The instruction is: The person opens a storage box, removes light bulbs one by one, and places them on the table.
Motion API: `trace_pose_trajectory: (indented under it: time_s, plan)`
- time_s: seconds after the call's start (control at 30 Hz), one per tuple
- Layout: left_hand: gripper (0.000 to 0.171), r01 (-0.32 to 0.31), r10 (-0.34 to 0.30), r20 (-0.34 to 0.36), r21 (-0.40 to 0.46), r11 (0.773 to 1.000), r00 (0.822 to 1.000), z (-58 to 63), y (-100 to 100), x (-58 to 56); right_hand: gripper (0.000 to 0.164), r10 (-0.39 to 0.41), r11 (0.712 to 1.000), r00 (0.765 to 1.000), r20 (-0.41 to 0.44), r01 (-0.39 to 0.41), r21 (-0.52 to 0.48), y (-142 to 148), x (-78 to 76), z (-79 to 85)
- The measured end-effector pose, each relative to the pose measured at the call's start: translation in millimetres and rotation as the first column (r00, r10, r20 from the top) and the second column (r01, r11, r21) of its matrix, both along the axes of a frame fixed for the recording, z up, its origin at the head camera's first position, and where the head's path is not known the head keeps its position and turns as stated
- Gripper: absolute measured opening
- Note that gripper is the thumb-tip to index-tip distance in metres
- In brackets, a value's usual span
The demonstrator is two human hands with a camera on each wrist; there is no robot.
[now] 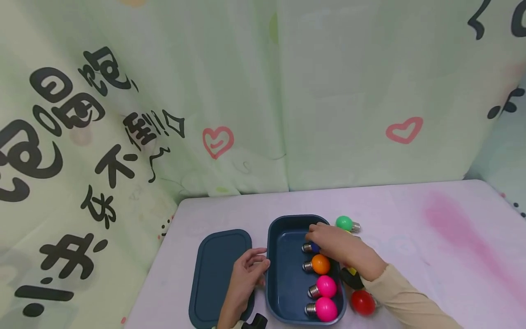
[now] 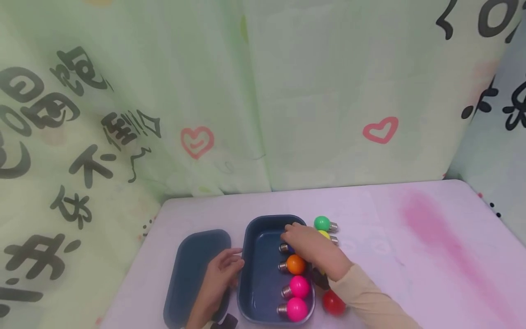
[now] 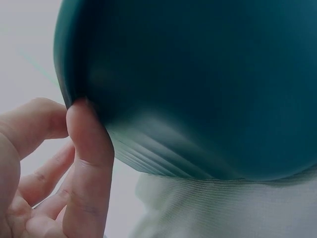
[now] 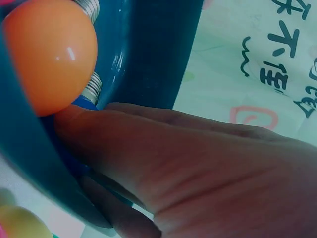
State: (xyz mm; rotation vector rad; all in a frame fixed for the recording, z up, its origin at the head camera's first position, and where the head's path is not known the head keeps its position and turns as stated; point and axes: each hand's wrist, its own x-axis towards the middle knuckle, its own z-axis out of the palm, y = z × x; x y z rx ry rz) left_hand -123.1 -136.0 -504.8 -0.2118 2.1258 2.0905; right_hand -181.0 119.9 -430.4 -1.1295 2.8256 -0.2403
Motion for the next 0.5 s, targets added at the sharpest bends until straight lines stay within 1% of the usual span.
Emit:
trace_pose_trajectory:
  time_s: [0.17, 0.5]
  plan:
    - [0.042, -0.002, 0.002, -0.003, -0.004, 1.0, 1.0, -0.7, 0.2, -0.9, 0.02, -0.012, 1.0, 1.0, 0.023, 0.012, -0.005, -1.4, -2.7, -0.9]
    - [0.042, 0.001, -0.001, -0.001, 0.002, 1.0, 1.0, 1.9, 0.8, -1.1, 0.017, -0.002, 1.0, 1.0, 0.011, 0.002, -0.013, -2.3, -7.1, -3.2]
